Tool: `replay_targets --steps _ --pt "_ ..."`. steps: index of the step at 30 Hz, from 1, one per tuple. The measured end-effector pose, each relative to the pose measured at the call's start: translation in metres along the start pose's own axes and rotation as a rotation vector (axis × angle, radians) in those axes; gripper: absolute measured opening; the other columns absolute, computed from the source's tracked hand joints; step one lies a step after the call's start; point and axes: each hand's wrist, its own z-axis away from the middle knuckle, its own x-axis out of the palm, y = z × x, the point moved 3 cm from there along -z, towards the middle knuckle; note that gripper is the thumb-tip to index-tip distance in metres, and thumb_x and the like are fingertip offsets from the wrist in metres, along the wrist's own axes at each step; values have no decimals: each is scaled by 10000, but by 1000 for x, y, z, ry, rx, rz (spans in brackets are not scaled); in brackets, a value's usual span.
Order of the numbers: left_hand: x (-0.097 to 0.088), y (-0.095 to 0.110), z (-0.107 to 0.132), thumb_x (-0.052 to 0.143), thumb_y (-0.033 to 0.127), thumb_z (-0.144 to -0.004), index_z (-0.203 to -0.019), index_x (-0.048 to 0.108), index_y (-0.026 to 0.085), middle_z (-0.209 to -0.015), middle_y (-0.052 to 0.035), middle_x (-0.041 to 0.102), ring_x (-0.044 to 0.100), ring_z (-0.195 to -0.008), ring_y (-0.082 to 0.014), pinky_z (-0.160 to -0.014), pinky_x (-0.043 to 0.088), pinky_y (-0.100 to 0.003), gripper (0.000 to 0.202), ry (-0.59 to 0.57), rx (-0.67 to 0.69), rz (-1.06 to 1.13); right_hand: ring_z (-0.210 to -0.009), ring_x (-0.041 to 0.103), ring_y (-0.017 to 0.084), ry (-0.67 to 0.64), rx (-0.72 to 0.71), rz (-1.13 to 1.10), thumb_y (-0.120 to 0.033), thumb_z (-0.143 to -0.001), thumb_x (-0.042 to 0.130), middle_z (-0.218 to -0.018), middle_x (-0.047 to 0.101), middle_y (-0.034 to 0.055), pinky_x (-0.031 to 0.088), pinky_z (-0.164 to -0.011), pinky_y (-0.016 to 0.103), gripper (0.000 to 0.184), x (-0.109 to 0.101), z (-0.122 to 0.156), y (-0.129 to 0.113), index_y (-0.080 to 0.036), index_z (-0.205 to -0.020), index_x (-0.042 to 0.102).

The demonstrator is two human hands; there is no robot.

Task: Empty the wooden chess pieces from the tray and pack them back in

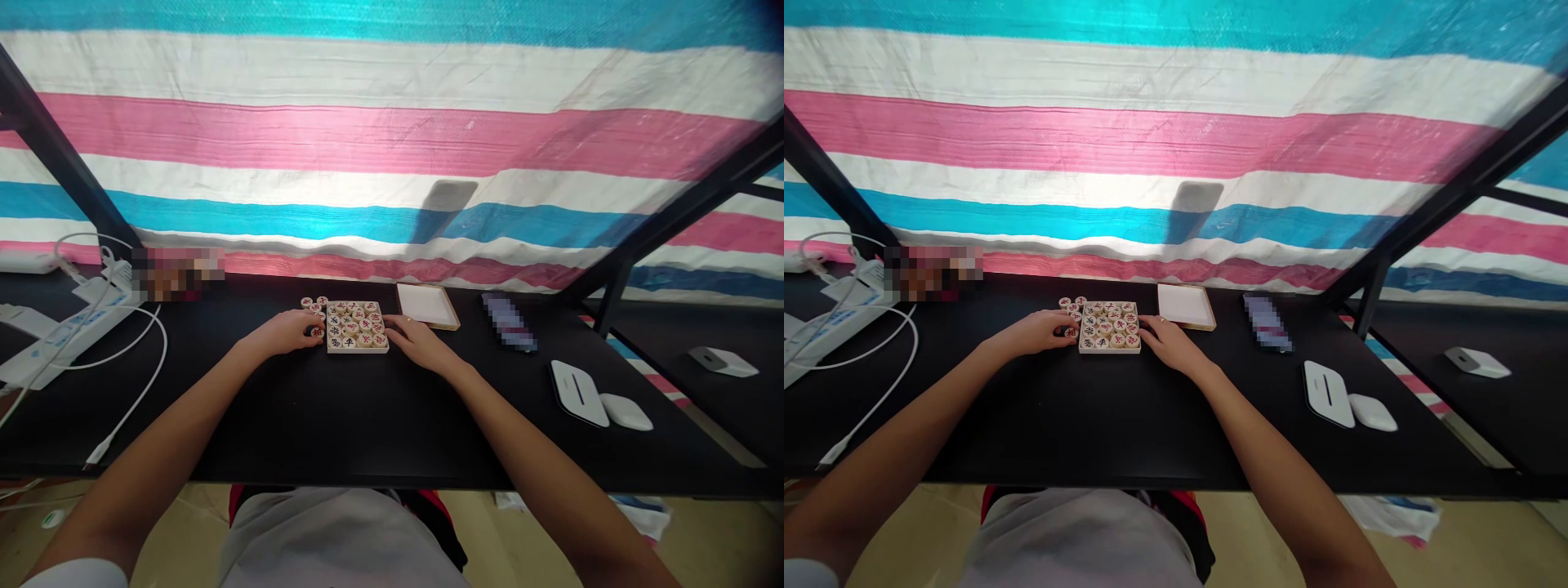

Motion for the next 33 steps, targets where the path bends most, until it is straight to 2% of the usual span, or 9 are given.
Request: replay_targets --steps 10,16,21,26,29,33 --pt "1 -1 0 539 401 -839 -1016 655 255 -1007 -16 657 597 -844 -180 -673 394 -238 257 -2 3 -19 -1043 602 226 6 -9 2 -320 -949 428 -1141 643 106 448 -936 393 361 1 0 2 -195 -1272 530" --pt "0 -3 1 501 430 -862 -1098 622 267 -1104 -22 628 602 -899 -189 -711 415 -241 311 26 -16 -64 -1044 602 228 9 -7 5 -317 -948 432 -1152 640 107 448 -938 399 359 2 0 2 -196 -1272 528" --pt "-3 -3 2 502 352 -847 -1191 563 252 -1164 -34 596 608 -934 -191 -756 435 -246 363 61 -11 -82 -1050 602 228 9 -6 1 -315 -950 425 -1143 643 107 449 -939 399 363 1 0 0 -197 -1278 525" --pt "-5 -2 2 503 268 -809 -1158 587 243 -1196 -32 565 592 -1012 -196 -816 441 -244 360 73 2 -63 -1056 603 231 12 -11 1 -315 -949 428 -1153 643 102 451 -942 401 355 1 0 0 -210 -1272 533" --pt "-7 0 2 516 261 -795 -1147 603 242 -1169 -28 585 600 -972 -184 -804 442 -235 363 63 -1 -32 -1062 601 232 10 -9 2 -313 -948 429 -1170 638 105 448 -948 401 356 1 0 1 -208 -1272 532" --pt "-8 0 1 530 316 -815 -1120 628 224 -1004 -30 650 611 -862 -178 -721 436 -230 333 16 -36 -15 -1063 598 230 4 -10 -3 -317 -949 425 -1171 634 113 448 -950 397 368 1 1 2 -190 -1281 522"
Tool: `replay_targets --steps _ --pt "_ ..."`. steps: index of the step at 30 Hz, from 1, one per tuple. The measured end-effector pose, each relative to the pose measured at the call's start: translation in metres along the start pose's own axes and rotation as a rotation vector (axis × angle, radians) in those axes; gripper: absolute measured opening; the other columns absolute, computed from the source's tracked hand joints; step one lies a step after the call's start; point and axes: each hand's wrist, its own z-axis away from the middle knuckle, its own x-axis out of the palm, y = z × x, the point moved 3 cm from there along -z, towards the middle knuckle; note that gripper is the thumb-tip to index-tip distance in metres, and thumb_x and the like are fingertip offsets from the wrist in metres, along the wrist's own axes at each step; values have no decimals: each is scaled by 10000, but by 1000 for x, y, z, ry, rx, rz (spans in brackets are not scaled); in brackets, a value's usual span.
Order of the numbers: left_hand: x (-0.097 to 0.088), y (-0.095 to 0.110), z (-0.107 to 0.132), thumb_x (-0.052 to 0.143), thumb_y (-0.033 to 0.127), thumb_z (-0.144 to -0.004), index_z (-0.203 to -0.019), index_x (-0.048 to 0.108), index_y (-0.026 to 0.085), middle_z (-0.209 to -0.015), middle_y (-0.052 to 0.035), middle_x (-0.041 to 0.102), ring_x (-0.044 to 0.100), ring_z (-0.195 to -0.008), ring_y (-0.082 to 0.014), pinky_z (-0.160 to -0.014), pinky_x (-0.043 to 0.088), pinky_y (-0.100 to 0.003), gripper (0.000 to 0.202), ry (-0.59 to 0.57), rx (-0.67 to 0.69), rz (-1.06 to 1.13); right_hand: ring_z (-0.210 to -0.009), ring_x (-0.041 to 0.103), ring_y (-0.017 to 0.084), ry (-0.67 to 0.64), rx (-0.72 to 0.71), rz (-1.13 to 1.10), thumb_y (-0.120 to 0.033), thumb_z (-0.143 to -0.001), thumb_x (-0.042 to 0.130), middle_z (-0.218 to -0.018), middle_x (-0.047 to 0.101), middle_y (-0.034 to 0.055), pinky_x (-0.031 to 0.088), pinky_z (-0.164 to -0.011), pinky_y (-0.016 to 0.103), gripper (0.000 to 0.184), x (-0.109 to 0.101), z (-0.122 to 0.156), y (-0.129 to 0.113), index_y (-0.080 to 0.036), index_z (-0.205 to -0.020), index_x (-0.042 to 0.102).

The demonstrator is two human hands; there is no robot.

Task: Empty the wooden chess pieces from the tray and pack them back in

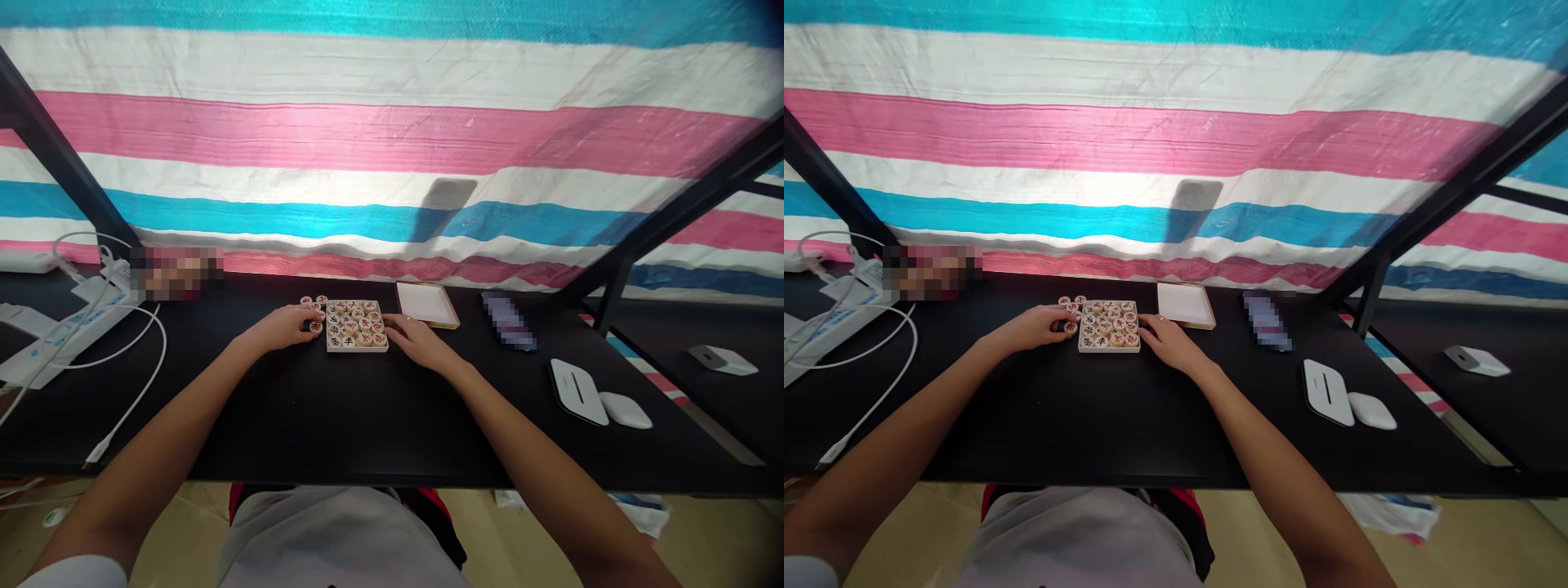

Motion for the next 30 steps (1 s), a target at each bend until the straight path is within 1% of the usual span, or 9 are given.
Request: replay_targets --steps 3,9,11,15,17,19,22,25,30 --pt "1 -3 0 526 376 -836 -1074 636 222 -980 -31 665 609 -838 -184 -695 424 -236 305 12 -23 -19 -1052 602 229 3 0 7 -322 -949 426 -1152 640 110 452 -942 397 366 0 0 0 -190 -1275 528" --pt "5 -4 1 459 433 -887 -1113 615 240 -1102 -34 631 612 -906 -184 -736 438 -237 336 67 20 -99 -1059 602 230 4 9 6 -317 -948 429 -1163 640 105 454 -942 400 355 0 -1 0 -204 -1267 534" --pt "4 -1 2 431 414 -907 -1086 625 230 -1074 -40 625 608 -939 -189 -772 445 -247 321 133 46 -127 -1059 602 229 6 7 3 -316 -949 429 -1164 639 102 451 -947 399 351 0 -1 0 -206 -1266 533" --pt "5 12 2 410 333 -928 -1029 648 191 -1032 -69 633 569 -1019 -207 -916 418 -302 295 281 131 -140 -1053 602 227 -1 -1 -1 -314 -950 429 -1155 640 104 447 -946 393 355 1 -1 0 -197 -1272 524" --pt "8 20 0 417 323 -930 -1078 640 185 -1083 -81 638 538 -1069 -225 -959 395 -344 302 320 153 -132 -1050 601 227 -3 -3 -2 -314 -950 430 -1151 640 107 446 -943 392 357 1 -1 1 -191 -1272 523" --pt "13 27 -3 418 348 -939 -1180 603 195 -1180 -85 621 488 -1159 -243 -1011 356 -385 340 360 146 -113 -1043 602 226 -2 -5 -4 -317 -947 433 -1144 641 108 449 -937 392 355 1 -1 2 -191 -1265 528" --pt "24 35 -10 358 369 -967 -1310 515 176 -1343 -87 533 388 -1294 -254 -1099 258 -417 424 352 151 -116 -1033 604 225 7 -8 2 -321 -943 440 -1124 644 104 451 -932 394 351 2 -1 3 -193 -1255 535" --pt "33 37 -16 303 352 -983 -1351 476 157 -1407 -93 478 337 -1349 -249 -1142 189 -423 451 300 163 -131 -1036 602 227 11 -8 5 -320 -943 437 -1118 646 107 449 -938 393 358 2 -2 3 -184 -1259 534" --pt "39 33 -20 285 397 -987 -1374 452 134 -1442 -119 433 295 -1378 -268 -1149 177 -456 497 281 145 -113 -1030 606 226 16 -12 8 -318 -943 433 -1120 647 103 451 -935 393 356 2 -1 2 -191 -1261 534"
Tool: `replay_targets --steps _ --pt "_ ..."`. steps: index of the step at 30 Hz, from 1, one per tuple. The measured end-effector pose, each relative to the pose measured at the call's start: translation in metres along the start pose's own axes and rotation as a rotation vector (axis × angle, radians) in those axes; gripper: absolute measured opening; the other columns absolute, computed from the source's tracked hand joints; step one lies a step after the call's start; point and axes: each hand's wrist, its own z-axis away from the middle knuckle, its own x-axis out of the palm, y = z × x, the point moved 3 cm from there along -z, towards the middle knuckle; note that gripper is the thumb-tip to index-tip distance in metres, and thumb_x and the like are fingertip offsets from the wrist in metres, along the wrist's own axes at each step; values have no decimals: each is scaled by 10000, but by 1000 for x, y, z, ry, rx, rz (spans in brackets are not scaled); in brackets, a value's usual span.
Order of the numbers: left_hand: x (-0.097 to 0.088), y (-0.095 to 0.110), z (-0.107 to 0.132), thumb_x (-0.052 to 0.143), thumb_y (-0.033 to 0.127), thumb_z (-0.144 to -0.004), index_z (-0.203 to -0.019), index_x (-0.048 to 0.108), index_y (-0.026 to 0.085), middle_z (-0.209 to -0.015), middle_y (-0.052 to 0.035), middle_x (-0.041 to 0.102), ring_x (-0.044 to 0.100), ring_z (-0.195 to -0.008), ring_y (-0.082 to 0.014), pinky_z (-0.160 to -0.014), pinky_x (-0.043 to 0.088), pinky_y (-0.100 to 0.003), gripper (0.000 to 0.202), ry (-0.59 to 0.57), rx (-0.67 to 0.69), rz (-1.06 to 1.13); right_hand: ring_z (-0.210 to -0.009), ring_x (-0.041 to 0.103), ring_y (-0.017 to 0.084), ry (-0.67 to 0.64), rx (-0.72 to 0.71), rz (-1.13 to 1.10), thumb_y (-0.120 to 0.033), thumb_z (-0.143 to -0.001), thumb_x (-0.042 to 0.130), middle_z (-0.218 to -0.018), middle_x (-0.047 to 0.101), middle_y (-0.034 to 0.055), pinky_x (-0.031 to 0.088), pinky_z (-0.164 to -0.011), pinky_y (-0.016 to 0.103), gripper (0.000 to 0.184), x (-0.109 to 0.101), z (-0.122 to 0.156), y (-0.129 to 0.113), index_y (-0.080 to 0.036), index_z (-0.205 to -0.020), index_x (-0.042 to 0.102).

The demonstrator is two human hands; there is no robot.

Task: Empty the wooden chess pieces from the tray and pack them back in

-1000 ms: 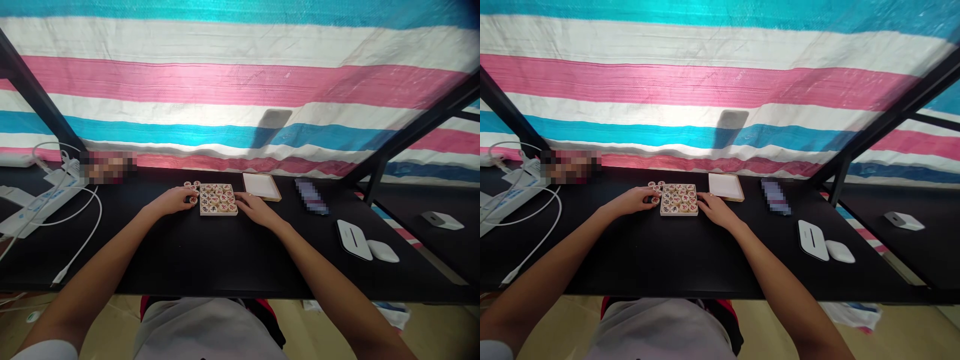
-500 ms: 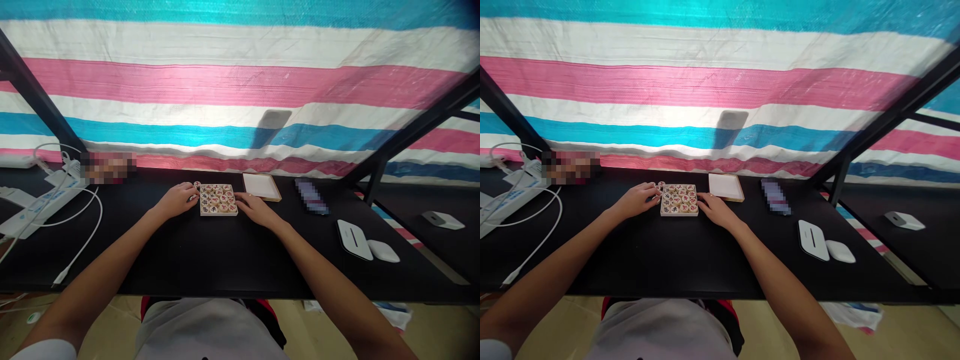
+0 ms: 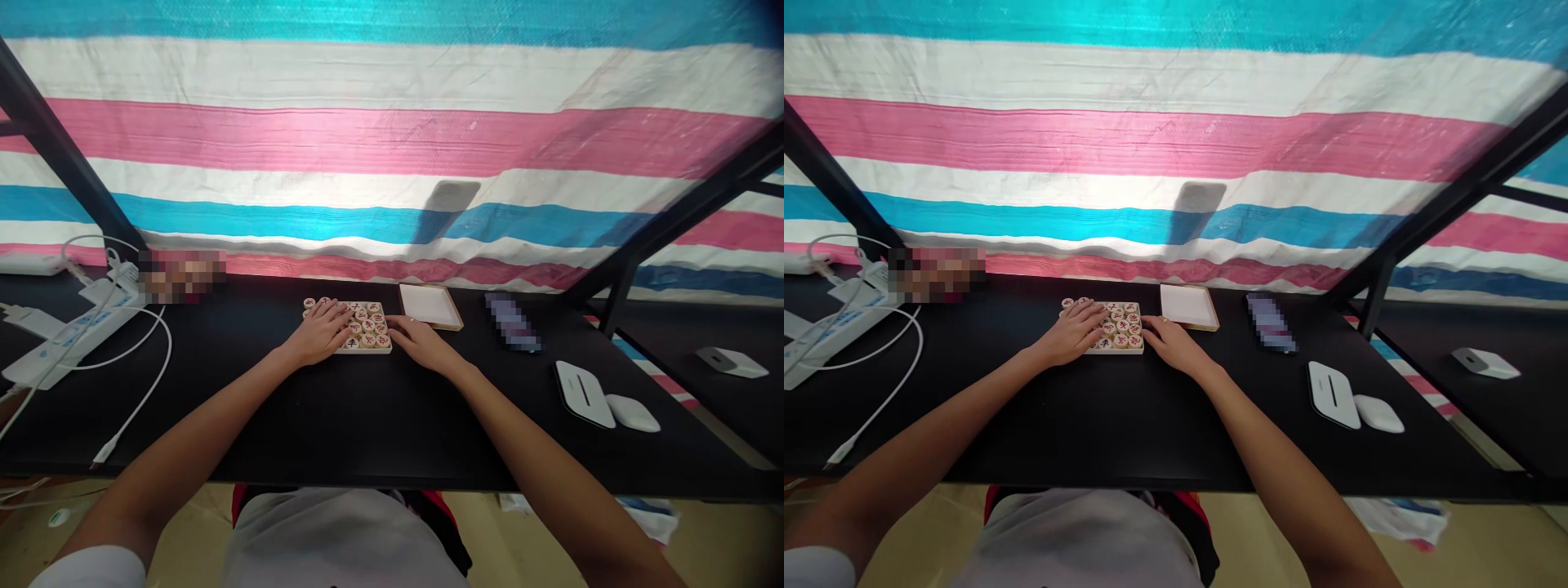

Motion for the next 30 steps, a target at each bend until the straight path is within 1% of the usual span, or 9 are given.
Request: replay_targets --steps 4,9,11,14,17,21,25,28,30 --pt "-2 1 1 295 453 -979 -1363 463 130 -1400 -121 478 338 -1348 -268 -1142 202 -451 529 35 12 5 -1038 605 230 1 7 1 -318 -943 436 -1134 646 109 453 -933 394 357 0 0 1 -185 -1258 536" --pt "-9 4 3 339 448 -970 -1221 594 164 -1215 -99 597 480 -1200 -243 -1127 238 -434 457 133 78 27 -1047 606 233 13 -5 -3 -317 -941 441 -1143 647 106 452 -943 403 348 0 0 0 -199 -1252 544" --pt "-12 5 4 361 421 -969 -1136 643 174 -1141 -85 629 522 -1124 -234 -1082 297 -428 410 169 97 48 -1055 603 233 5 -6 -9 -320 -944 436 -1154 643 107 449 -949 402 351 0 0 0 -198 -1257 541" --pt "-15 8 6 384 359 -966 -974 688 177 -1000 -64 669 573 -974 -209 -942 400 -383 354 182 119 75 -1061 600 231 -8 1 -11 -324 -947 432 -1159 641 110 446 -952 397 357 1 0 1 -191 -1260 538" --pt "-18 11 8 396 297 -958 -828 678 171 -866 -44 673 586 -864 -180 -862 420 -342 335 193 112 84 -1042 605 230 -3 -1 1 -319 -945 436 -1133 647 108 453 -936 392 355 0 0 2 -191 -1258 540" --pt "-23 11 11 454 268 -922 -858 668 178 -893 -40 673 592 -894 -184 -851 421 -328 241 215 76 70 -1027 610 232 6 -5 9 -309 -940 442 -1110 653 109 458 -925 391 351 0 0 1 -188 -1252 548" --pt "-29 6 11 477 289 -897 -924 673 193 -967 -48 661 615 -898 -187 -803 445 -299 220 131 -3 31 -1037 610 231 -2 -2 -3 -311 -943 437 -1128 650 111 457 -930 389 347 -1 0 -2 -190 -1249 548" --pt "-30 5 8 482 334 -884 -1027 663 224 -1071 -43 637 629 -894 -196 -727 467 -280 256 -21 -115 23 -1041 608 233 -3 9 1 -307 -939 444 -1131 648 114 456 -933 391 349 -1 0 -2 -184 -1249 546" --pt "-29 6 8 493 378 -873 -1074 654 242 -1081 -31 640 627 -933 -213 -730 474 -285 291 -108 -174 67 -1036 610 233 -1 21 12 -308 -937 444 -1130 646 117 454 -936 388 355 -1 1 -1 -176 -1250 544"
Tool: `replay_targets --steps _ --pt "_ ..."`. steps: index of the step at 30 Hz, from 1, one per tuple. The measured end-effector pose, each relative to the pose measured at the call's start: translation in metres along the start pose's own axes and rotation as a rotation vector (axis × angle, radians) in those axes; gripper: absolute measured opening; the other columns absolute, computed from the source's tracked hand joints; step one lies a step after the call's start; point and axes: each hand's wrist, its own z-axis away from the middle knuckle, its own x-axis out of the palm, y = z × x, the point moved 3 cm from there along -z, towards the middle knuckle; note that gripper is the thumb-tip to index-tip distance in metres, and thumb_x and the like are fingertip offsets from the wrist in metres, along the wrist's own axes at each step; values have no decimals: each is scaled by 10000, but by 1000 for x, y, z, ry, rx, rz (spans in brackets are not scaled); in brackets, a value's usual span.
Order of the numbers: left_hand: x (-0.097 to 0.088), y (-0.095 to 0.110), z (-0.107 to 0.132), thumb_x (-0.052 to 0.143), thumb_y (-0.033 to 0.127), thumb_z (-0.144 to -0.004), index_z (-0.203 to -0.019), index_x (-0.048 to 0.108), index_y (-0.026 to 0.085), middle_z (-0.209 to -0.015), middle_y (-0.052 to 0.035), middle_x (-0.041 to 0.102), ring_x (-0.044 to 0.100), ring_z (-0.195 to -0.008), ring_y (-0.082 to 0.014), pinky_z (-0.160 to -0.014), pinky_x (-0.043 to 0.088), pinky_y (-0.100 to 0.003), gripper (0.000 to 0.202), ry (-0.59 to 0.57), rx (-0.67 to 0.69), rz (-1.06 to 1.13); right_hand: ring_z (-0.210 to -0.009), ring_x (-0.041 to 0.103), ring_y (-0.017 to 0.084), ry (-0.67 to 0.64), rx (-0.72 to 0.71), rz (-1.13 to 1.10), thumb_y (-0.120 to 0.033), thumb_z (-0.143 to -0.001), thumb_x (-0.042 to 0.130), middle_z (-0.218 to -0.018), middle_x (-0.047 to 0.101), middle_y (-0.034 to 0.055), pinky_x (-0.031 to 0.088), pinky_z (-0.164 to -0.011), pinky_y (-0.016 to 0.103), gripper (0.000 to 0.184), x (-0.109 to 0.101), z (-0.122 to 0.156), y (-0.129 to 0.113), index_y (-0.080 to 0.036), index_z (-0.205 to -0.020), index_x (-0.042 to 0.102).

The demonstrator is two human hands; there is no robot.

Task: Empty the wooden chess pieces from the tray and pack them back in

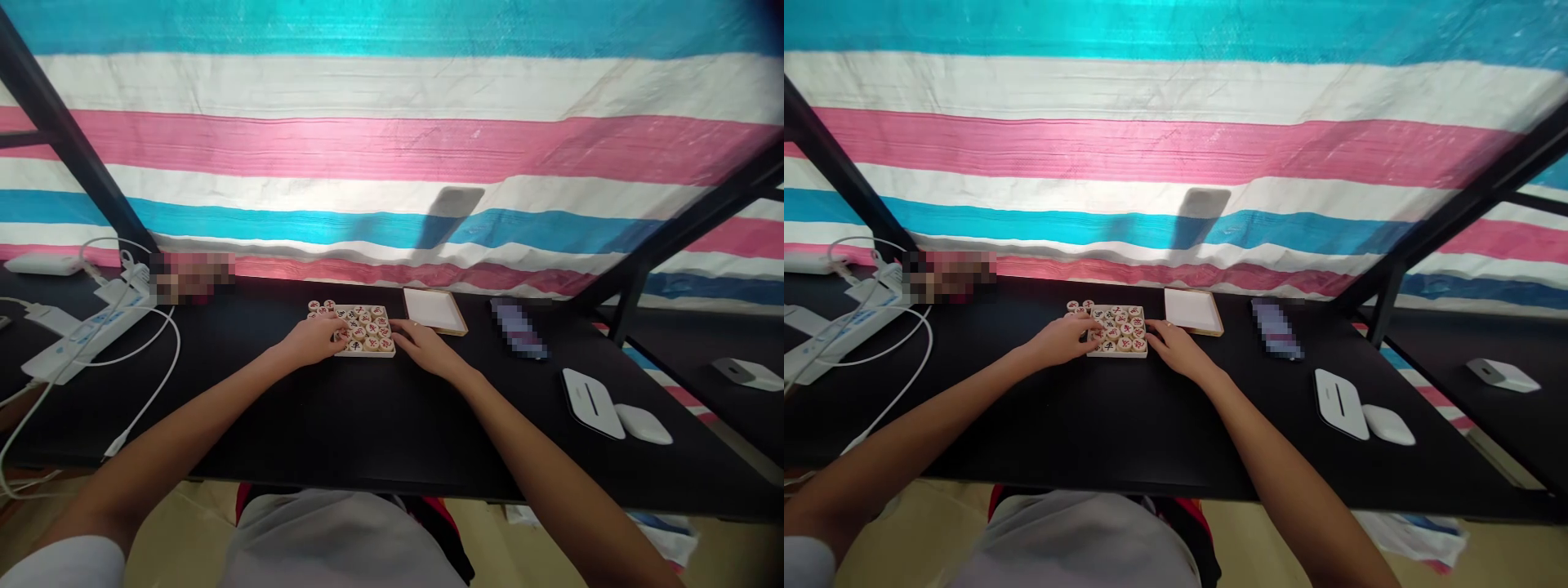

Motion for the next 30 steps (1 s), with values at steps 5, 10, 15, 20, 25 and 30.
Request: replay_targets --steps 5,10,15,20,25,30 --pt "6 2 5 512 405 -862 -1097 652 241 -1122 -27 645 614 -975 -225 -758 477 -289 319 15 -121 111 -1044 603 227 -16 -1 -15 -316 -942 432 -1136 643 103 448 -944 391 355 2 0 1 -185 -1256 532" --pt "15 -6 2 577 401 -816 -1028 682 236 -1061 -14 672 623 -886 -194 -742 480 -271 289 71 -130 254 -1032 608 227 -8 -2 -18 -316 -938 441 -1130 646 108 454 -935 390 351 2 -1 1 -184 -1249 538" --pt "18 -10 2 563 413 -827 -1177 631 221 -1114 -32 652 627 -858 -178 -752 487 -263 405 131 -78 236 -1041 608 230 -2 -14 -4 -319 -941 436 -1128 649 114 451 -941 389 359 2 -1 2 -178 -1255 539" --pt "13 0 9 559 337 -840 -1105 659 223 -1089 -20 652 637 -836 -155 -791 495 -260 305 250 5 136 -1025 615 229 3 -35 8 -320 -943 437 -1116 654 116 458 -926 388 360 3 -2 2 -173 -1253 544" --pt "9 12 16 556 279 -839 -1081 639 210 -1055 -31 659 643 -797 -140 -767 507 -254 265 353 126 110 -1016 616 225 11 -28 -1 -315 -942 443 -1106 656 113 463 -920 389 347 2 -2 1 -176 -1242 551" --pt "4 13 17 562 261 -819 -1044 631 191 -1023 -40 658 646 -838 -166 -763 510 -269 246 352 141 88 -1058 607 230 1 -22 -14 -313 -946 439 -1157 644 110 455 -943 398 345 1 -1 0 -194 -1252 545"
